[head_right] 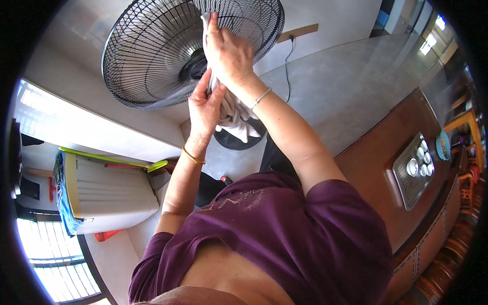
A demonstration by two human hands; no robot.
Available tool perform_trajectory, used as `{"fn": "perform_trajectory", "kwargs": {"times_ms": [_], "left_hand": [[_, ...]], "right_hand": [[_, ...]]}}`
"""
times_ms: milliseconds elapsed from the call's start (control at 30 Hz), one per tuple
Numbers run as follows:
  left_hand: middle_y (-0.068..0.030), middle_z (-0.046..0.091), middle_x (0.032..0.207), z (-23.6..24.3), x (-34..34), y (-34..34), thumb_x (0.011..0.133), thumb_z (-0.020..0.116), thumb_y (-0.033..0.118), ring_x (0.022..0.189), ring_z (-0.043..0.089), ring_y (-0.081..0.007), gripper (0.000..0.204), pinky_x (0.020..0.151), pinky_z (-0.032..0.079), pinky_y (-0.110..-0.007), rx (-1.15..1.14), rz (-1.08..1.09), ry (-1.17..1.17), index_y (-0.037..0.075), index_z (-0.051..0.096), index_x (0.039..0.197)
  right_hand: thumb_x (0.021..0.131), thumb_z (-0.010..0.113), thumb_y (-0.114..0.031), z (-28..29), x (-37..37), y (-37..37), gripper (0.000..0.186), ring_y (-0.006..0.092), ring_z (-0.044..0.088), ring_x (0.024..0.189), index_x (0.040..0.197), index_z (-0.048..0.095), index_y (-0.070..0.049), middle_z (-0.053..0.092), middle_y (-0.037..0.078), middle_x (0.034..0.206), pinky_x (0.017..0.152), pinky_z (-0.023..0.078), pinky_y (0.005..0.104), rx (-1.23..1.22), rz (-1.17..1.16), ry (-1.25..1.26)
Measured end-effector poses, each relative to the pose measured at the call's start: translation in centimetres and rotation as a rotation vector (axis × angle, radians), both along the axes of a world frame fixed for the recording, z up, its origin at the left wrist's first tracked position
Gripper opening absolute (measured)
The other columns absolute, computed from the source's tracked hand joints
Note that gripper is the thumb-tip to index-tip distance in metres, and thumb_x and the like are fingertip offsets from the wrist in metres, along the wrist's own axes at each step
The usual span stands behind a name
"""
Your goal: The person cleans the front grill and center hub of a stand fan using a cloth.
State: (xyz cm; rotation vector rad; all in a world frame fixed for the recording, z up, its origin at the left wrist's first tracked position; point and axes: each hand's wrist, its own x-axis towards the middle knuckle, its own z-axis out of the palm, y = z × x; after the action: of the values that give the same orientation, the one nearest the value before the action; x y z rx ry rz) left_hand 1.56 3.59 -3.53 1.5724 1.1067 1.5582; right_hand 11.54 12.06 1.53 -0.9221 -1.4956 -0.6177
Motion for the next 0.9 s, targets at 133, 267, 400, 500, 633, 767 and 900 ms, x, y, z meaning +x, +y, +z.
{"fn": "perform_trajectory", "kwargs": {"times_ms": [133,267,400,500,633,767,900], "left_hand": [[-0.0124,0.062,0.116,-3.6,-0.5,-0.6,0.085,0.063,0.007,0.103,0.056,-0.0118,0.051,0.089,0.045,-0.026,-0.127,0.006,-0.077,-0.001,0.046,0.132],[-0.0118,0.063,0.114,-5.2,-0.8,-0.9,0.085,0.063,0.008,0.101,0.057,-0.0111,0.051,0.088,0.046,-0.025,-0.183,0.026,-0.078,-0.001,0.046,0.132],[-0.0116,0.064,0.111,-5.9,-0.8,-1.6,0.085,0.063,0.008,0.097,0.058,-0.0109,0.050,0.086,0.047,-0.025,-0.208,0.043,-0.038,-0.001,0.047,0.131],[-0.0117,0.064,0.110,-6.2,-1.0,-3.0,0.085,0.063,0.008,0.097,0.058,-0.0110,0.050,0.086,0.047,-0.025,-0.232,0.076,-0.001,-0.001,0.048,0.131],[-0.0054,0.065,0.085,-5.5,-0.4,-5.4,0.084,0.065,0.008,0.071,0.056,-0.0066,0.049,0.067,0.049,-0.022,-0.153,0.126,0.118,0.003,0.050,0.130],[-0.0040,0.063,0.079,-3.7,-0.6,-6.9,0.084,0.066,0.008,0.067,0.054,-0.0057,0.048,0.062,0.048,-0.022,-0.125,0.085,0.113,0.007,0.052,0.129],[-0.0029,0.062,0.080,-3.3,-0.8,-6.5,0.085,0.064,0.008,0.070,0.055,-0.0059,0.045,0.064,0.048,-0.022,0.070,0.089,0.229,0.005,0.052,0.128]], "right_hand": [[0.087,0.055,-0.018,-2.4,-0.8,-0.9,0.059,0.0138,0.056,0.049,0.135,0.031,0.007,0.055,0.006,0.067,0.042,0.047,0.0271,-0.123,-0.034,-0.170],[0.087,0.055,-0.017,-4.4,-1.5,-0.8,0.060,0.0155,0.057,0.052,0.135,0.030,0.010,0.057,0.007,0.070,0.045,0.048,0.0275,-0.168,-0.050,-0.218],[0.088,0.055,-0.018,-5.6,-1.9,-1.0,0.058,0.0166,0.058,0.053,0.136,0.032,0.006,0.057,0.008,0.071,0.048,0.047,0.0265,-0.189,-0.052,-0.236],[0.088,0.055,-0.012,-5.9,-1.2,-2.6,0.058,0.0245,0.063,0.063,0.139,0.029,0.002,0.063,0.011,0.084,0.054,0.053,0.0320,-0.544,0.262,-0.200],[0.093,0.049,-0.008,-6.5,0.7,-3.8,0.048,0.0192,0.060,0.098,0.138,0.035,-0.001,0.061,0.012,0.105,0.089,0.049,0.0314,-0.727,1.481,0.940],[0.094,0.046,-0.012,-5.6,2.6,-4.7,0.040,0.0228,0.062,0.098,0.131,0.041,0.003,0.062,0.013,0.099,0.085,0.051,0.0349,-0.818,1.851,0.982],[0.094,0.047,-0.014,-5.5,4.1,-4.8,0.047,0.0237,0.059,0.105,0.136,0.035,0.004,0.061,0.016,0.113,0.091,0.048,0.0356,-0.824,1.787,0.915]]}}
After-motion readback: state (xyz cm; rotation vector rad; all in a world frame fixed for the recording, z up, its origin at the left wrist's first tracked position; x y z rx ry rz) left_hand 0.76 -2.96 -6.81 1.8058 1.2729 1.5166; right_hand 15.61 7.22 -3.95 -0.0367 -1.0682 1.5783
